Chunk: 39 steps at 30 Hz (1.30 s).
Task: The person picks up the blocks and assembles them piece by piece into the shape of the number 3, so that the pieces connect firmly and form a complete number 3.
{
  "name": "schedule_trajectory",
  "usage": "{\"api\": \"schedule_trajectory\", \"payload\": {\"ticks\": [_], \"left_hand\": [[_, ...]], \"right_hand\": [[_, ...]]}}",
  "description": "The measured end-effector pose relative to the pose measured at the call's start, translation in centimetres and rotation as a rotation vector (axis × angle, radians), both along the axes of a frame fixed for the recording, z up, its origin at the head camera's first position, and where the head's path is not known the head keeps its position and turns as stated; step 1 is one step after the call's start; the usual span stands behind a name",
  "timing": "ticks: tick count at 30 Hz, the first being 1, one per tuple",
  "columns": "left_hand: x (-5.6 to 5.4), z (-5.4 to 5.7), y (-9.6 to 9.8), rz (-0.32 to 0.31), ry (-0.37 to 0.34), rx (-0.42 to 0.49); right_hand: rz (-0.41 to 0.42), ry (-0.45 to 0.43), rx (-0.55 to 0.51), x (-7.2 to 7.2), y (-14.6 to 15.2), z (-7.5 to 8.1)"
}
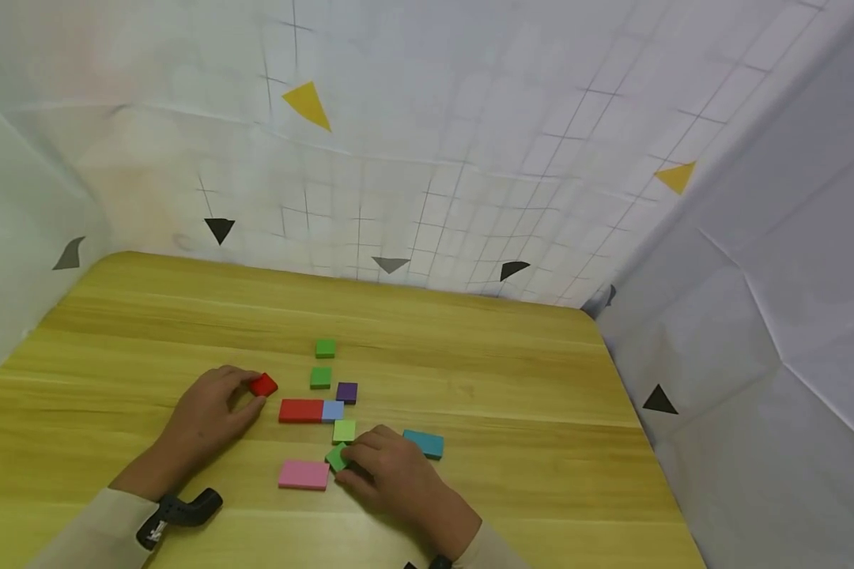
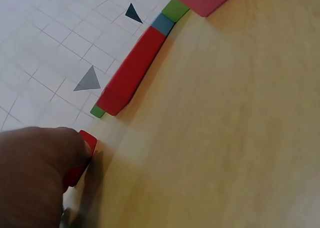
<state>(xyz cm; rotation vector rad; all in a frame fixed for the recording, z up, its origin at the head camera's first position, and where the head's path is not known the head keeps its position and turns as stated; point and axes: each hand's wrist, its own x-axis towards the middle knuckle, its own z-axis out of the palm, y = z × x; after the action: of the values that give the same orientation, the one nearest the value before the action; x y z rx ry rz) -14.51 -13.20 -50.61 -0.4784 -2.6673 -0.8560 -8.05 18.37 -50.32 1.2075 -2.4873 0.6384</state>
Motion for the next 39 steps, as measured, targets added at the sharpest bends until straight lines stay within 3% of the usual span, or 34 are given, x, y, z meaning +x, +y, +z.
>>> {"api": "schedule_trajectory", "payload": {"ticks": [7,16,27,39], "left_hand": [[0.7,0.3,0.0,-0.001,0.003,0.000],[0.7,0.0,-0.1,-0.010,0.053,0.020],[1.6,0.2,-0.6,-0.016,-0.002,0.017],[2.3,0.0,-0.9,-0.019,0.028,0.015]], "right_hand": [[0.003,-0.016,0.005,0.3,-0.1,0.2],[0.000,-0.016,0.016,0.3,0.0,0.4],[-0.016,-0.013,0.030,0.4,0.0,0.5],[0.002,0.007,0.009,0.3,-0.2,0.4]]}}
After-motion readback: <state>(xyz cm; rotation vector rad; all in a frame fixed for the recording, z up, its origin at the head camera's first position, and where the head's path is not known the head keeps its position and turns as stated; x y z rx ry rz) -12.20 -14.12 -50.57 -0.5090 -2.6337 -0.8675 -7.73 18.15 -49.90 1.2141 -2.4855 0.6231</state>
